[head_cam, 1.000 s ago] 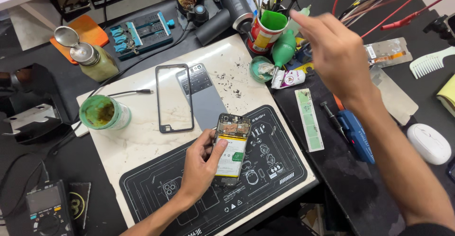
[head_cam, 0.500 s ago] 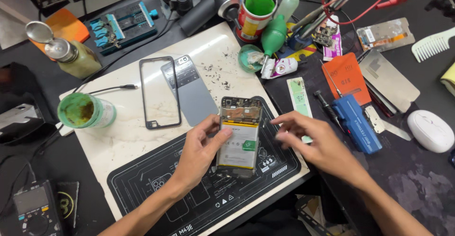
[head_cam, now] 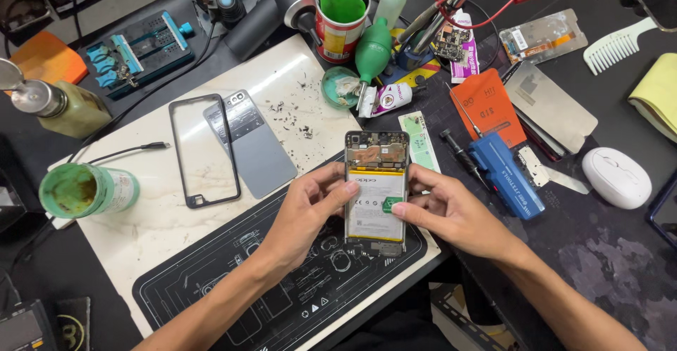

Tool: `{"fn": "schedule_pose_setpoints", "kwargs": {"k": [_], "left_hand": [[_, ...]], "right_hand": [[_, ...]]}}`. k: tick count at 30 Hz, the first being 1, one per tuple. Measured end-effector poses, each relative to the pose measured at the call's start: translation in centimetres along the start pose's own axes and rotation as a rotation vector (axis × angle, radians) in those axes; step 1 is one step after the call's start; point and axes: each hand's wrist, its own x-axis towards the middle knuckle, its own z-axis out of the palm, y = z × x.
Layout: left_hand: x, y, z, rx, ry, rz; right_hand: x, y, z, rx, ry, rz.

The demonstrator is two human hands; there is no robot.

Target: The person disassembles a smartphone, removing the battery and internal components, and kemudian attempts to reassemble it using various small tools on a repair mat.

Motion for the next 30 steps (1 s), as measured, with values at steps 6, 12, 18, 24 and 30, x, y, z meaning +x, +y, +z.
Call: {"fn": "schedule_pose_setpoints", "kwargs": {"k": [6,12,18,24,30], "left_hand": [[1.2,-0.2,0.6,-0.035,-0.024,0.024],[1.1,-0.6,0.9,-0.038,-0.017,-0.071],[1.8,-2.6,0.6,0.071,0.0,0.047],[1.6,-3.5,0.8,0.149,0.015,0.068],[1.4,-3.2,0.8,0.149,0.01,0.111]], "right_hand": [[-0.3,0.0,-1.0,-0.109,0.083,0.011],[0.2,-0.9,-0.7,-0.406,0.442,-0.149],[0.6,-1.1,0.6,-0.898,0.458,-0.295],[1.2,-1.1,1.0,-0.942,0.412,-0.28],[1.1,-1.4,1.4,-1.08,0.408,-0.333]]}}
